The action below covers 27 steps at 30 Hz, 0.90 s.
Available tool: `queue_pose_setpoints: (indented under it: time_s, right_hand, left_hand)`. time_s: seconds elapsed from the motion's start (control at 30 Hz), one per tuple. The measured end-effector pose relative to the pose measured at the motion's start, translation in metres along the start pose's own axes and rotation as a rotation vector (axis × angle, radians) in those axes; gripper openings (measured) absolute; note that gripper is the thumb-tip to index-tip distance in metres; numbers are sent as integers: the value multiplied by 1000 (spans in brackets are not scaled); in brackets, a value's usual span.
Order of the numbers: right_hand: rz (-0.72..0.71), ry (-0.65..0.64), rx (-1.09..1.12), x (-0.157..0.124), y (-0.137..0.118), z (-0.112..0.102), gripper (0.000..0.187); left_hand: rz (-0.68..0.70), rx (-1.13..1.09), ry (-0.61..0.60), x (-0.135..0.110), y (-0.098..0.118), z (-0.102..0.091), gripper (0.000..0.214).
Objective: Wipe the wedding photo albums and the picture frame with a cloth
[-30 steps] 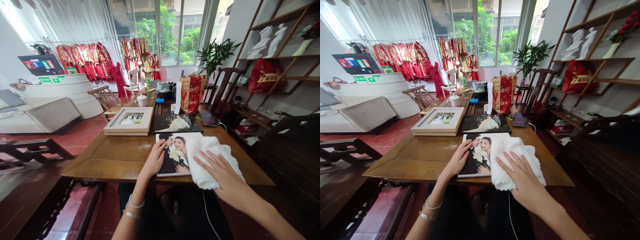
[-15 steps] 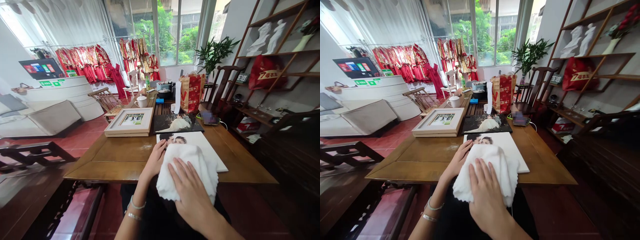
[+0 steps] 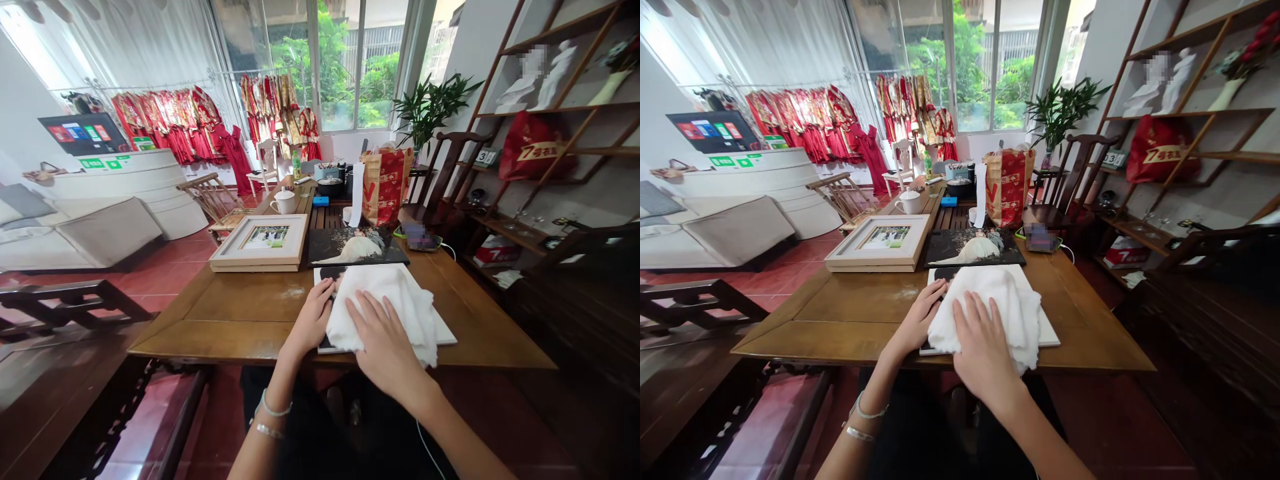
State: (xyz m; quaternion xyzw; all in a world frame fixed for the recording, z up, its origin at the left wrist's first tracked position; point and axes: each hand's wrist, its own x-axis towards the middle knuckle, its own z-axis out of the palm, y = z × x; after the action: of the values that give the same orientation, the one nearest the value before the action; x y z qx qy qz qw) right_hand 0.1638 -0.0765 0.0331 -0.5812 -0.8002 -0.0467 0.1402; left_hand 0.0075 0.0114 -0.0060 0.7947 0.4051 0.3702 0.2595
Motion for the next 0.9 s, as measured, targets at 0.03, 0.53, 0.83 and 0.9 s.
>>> queue_pose_setpoints:
  time_s: [0.03,0.53,0.83,0.9]
  right_hand:
    - [-35,-9,18,-11,-5,-2,77]
    - [14,-230,266,76,71,-10,60]
    - [-186,-310,379,145,39,-10,33]
    - [-197,-315,378,144,39,-11,33]
  left_hand:
    - [4,-1,4,0,0,0,41]
    - [33,-4,31,-1,-3,2,41]
    - [30,29,15,0,0,0,41]
    - [42,20,27,0,0,0,41]
